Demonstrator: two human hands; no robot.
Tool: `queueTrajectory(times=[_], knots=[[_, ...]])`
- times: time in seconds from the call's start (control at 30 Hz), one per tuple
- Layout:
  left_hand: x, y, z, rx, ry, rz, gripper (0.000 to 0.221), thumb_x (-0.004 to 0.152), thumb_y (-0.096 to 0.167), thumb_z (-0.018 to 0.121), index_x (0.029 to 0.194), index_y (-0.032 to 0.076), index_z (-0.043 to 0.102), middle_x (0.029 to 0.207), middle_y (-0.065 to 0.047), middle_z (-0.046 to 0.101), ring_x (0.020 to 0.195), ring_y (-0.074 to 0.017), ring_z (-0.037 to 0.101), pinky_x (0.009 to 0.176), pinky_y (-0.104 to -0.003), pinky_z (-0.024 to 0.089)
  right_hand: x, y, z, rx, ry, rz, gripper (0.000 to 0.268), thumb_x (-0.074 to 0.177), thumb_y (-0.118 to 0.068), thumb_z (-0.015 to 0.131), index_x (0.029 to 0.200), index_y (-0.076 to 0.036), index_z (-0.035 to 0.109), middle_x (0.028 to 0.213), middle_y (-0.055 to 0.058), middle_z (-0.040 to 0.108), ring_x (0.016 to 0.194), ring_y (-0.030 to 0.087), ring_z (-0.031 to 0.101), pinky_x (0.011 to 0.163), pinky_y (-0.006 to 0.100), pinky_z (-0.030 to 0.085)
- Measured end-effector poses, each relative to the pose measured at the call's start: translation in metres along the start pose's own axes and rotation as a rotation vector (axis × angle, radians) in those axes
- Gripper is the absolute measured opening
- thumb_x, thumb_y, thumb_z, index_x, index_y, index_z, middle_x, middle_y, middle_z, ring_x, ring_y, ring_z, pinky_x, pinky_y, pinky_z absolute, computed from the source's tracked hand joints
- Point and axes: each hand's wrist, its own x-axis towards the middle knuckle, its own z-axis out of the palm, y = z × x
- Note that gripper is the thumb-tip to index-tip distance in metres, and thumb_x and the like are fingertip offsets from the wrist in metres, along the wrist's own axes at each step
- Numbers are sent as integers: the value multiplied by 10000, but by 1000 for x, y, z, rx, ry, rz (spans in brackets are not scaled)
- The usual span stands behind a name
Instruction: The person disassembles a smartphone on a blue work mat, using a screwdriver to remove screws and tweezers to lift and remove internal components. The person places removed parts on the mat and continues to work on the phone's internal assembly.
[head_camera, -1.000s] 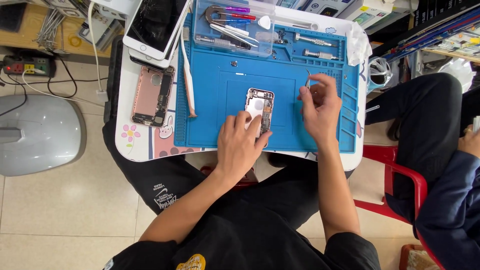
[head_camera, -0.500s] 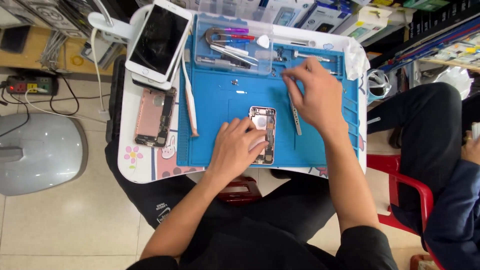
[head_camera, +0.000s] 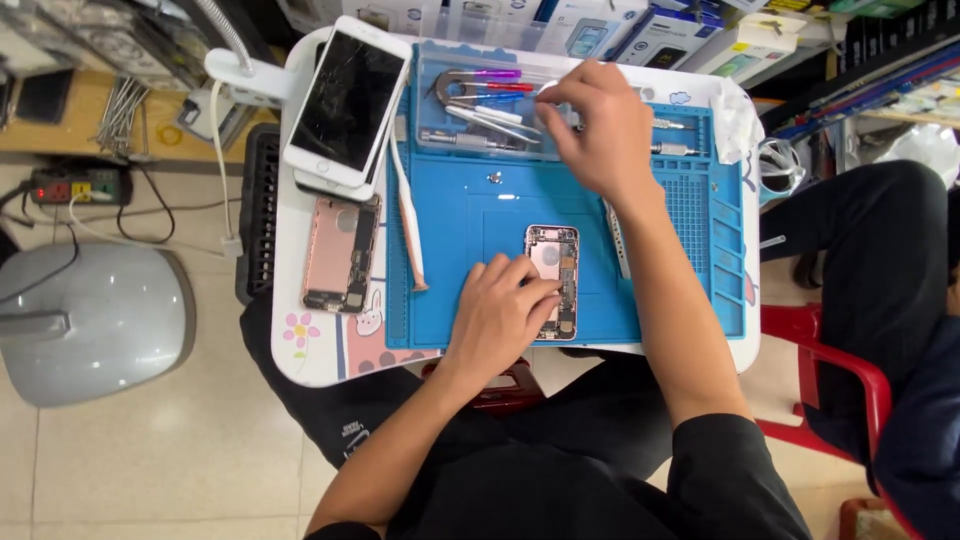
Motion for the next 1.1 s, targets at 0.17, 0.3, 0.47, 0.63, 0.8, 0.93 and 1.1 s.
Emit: queueTrajectory(times=[0.17,0.3,0.47,0.63,0.8,0.93,1.1], knots=[[-2,-1,0,-15,-42,-20,144,959,254,806,1053,144,808,966,-24,639,861,-245,541,676,-395,408,-39,51,-44,-188,-104,218,117,1019,-192,743,1119,-169,800,1023,0,711,977,261,635,614,446,444],[2,0,-3,-11,-62,-28,137,959,246,798,1054,148,803,957,-2,637,847,-240,544,665,-394,399,-66,72,-77,-298,-317,369,145,1037,-137,740,1158,-168,813,1122,89,747,1007,332,644,664,493,522],[1,0,-1,-7,-80,-34,142,971,265,779,1060,157,803,967,8,639,862,-240,551,677,-403,406,-76,95,-59,-277,-186,248,150,1095,-148,670,1149,-163,809,1135,61,696,1030,300,608,604,444,481],[2,1,-4,-9,-83,-40,146,969,266,782,1062,156,798,956,2,634,864,-239,548,682,-399,401,-54,109,-40,-365,-242,172,217,1008,-405,854,1117,-218,849,1090,37,714,1009,277,637,669,476,504],[-1,-1,-1,9,-47,-5,168,959,276,807,1065,146,805,959,-9,621,866,-236,530,689,-386,397,-39,100,-40,-717,-359,-7,147,1019,-392,812,1056,-253,841,979,-62,771,841,221,776,639,409,625],[-4,-2,1,14,-33,-8,161,954,279,815,1048,149,804,958,-10,626,861,-243,530,680,-390,388,-44,49,-67,-669,-98,-65,122,1186,-299,735,1194,-197,669,1072,-38,750,848,161,729,561,344,493],[-5,-2,5,38,-15,-1,190,947,284,815,1078,147,811,964,-26,643,863,-253,547,698,-393,403,-49,-30,-43,569,94,69,94,1172,-81,489,1160,5,527,937,169,722,743,239,734,635,313,571]])
